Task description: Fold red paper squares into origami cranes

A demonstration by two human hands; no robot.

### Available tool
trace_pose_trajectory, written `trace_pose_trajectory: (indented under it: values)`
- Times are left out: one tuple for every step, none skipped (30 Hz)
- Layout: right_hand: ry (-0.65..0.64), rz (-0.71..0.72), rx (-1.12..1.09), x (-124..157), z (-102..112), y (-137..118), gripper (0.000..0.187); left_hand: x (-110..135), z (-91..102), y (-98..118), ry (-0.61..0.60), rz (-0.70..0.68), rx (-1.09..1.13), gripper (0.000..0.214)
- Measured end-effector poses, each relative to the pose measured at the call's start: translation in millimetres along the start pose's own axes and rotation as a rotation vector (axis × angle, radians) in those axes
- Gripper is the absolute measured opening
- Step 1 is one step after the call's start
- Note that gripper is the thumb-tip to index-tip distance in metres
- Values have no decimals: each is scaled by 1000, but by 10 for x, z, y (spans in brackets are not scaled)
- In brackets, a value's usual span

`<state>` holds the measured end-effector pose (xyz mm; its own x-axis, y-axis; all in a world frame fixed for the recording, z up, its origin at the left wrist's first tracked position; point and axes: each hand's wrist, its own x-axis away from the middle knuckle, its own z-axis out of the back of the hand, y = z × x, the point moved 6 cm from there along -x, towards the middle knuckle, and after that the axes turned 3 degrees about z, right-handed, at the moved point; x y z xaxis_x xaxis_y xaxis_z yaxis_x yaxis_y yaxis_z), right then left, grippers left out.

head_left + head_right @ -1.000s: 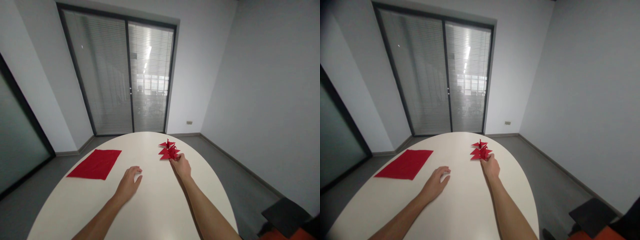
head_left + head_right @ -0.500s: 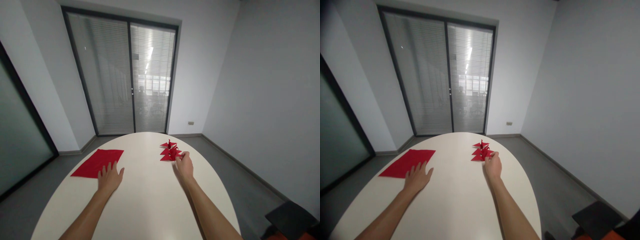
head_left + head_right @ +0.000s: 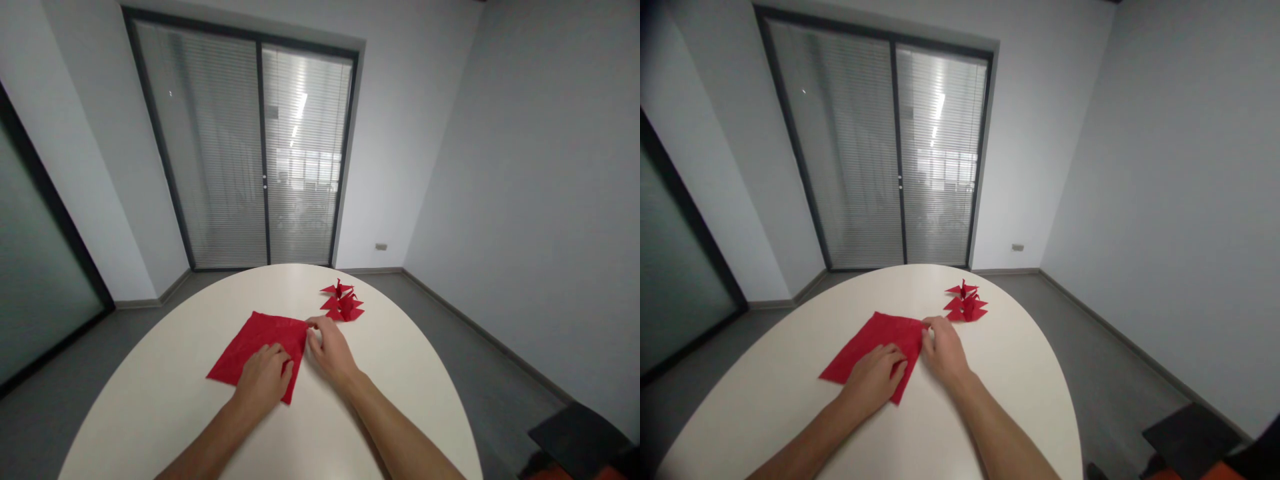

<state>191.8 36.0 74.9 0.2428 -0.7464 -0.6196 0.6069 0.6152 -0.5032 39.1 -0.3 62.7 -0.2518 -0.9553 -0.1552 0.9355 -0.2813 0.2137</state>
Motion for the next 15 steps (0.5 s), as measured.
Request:
trace_pose_trajectory:
  values:
    - [-69, 25, -4, 33, -95, -55, 25, 22, -13, 75, -17, -60, 49, 31]
    - [-150, 44, -9, 69, -186, -91, 31, 42, -23, 141, -38, -115, 99, 30]
    - [-223, 58, -5, 106, -260, -110, 35, 58, -26, 189, -57, -155, 143, 29]
    - [-301, 71, 12, 141, -320, -115, 39, 65, -22, 211, -69, -172, 175, 28]
    - [-372, 73, 30, 171, -361, -106, 41, 60, -12, 203, -71, -163, 192, 27]
    - [-438, 72, 48, 194, -382, -90, 43, 44, 6, 166, -57, -134, 201, 26]
    - [-503, 76, 58, 210, -388, -77, 45, 17, 26, 101, -29, -90, 201, 26]
    - [-563, 83, 55, 218, -382, -69, 46, -14, 46, 20, 14, -50, 204, 26]
    - [-620, 103, 42, 221, -366, -73, 47, -46, 66, -62, 72, -34, 230, 28]
    - [-672, 131, 28, 219, -347, -83, 47, -78, 61, -144, 117, -31, 255, 31]
    - [-705, 152, 29, 209, -321, -90, 47, -107, 33, -215, 145, -54, 279, 32]
    - [-724, 168, 40, 194, -297, -94, 47, -131, -10, -284, 171, -74, 290, 37]
    - [-722, 177, 59, 174, -274, -98, 46, -151, -82, -337, 166, -99, 281, 42]
    - [-700, 178, 85, 150, -255, -104, 45, -166, -176, -370, 127, -127, 257, 47]
    - [-662, 173, 113, 128, -240, -116, 45, -172, -277, -384, 69, -158, 221, 49]
